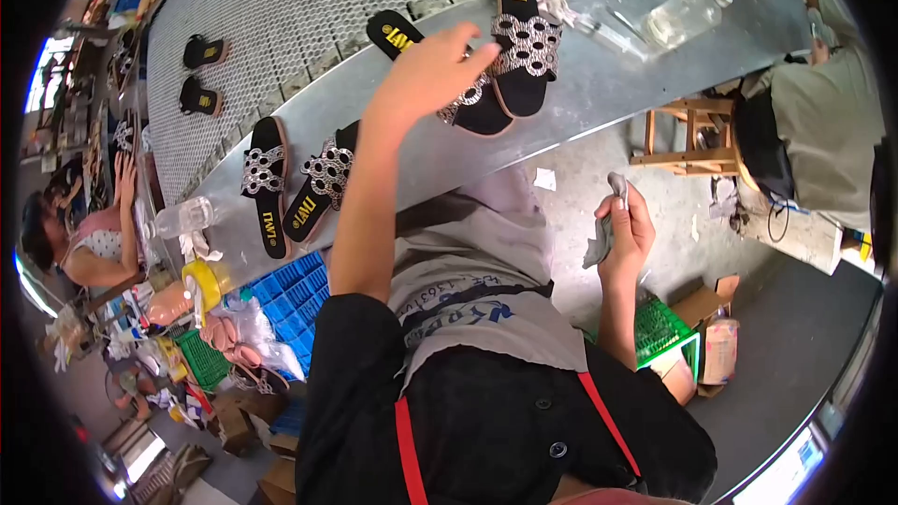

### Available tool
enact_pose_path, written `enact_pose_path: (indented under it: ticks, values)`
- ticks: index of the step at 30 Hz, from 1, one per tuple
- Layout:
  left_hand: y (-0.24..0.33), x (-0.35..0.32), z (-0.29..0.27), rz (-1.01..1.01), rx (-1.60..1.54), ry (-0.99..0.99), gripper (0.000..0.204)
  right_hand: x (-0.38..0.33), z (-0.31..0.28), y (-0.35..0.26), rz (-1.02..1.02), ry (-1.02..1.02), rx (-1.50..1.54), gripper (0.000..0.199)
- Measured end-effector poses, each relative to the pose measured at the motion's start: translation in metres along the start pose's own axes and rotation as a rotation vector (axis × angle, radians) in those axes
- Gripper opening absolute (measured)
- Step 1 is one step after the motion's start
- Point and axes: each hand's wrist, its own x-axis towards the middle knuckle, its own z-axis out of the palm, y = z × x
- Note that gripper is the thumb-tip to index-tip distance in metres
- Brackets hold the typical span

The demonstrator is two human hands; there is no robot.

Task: Cleaning and wiping the inside and outside of various sandals using a small white cloth and a liquid from a plastic bottle.

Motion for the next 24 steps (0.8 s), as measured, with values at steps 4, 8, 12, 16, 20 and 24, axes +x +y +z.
enact_pose_path:
  ticks: [4, 8, 12, 16, 20, 24]
  values:
    - [-0.001, -0.004, -0.012, 0.008, -0.337, -0.179, 0.038, 0.002, 0.010, -0.001, 0.025, -0.084, -0.060, 0.034]
    - [-0.010, -0.013, 0.016, 0.303, 0.061, 0.208, 0.026, 0.009, 0.048, -0.007, -0.229, -0.310, -0.328, 0.044]
    - [-0.024, -0.018, 0.039, 0.483, 0.358, 0.488, 0.019, 0.030, 0.087, -0.028, -0.617, -0.498, -0.996, 0.060]
    - [-0.030, -0.018, 0.047, 0.534, 0.250, 0.601, 0.020, 0.047, 0.105, -0.041, -0.785, -0.607, -1.199, 0.061]
    - [-0.025, -0.015, 0.054, 0.557, 0.245, 0.681, 0.023, 0.063, 0.116, -0.040, -0.934, -0.651, -1.413, 0.055]
    - [-0.032, -0.015, 0.050, 0.538, 0.141, 0.562, 0.022, 0.071, 0.100, -0.052, -0.936, -0.777, -1.488, 0.052]
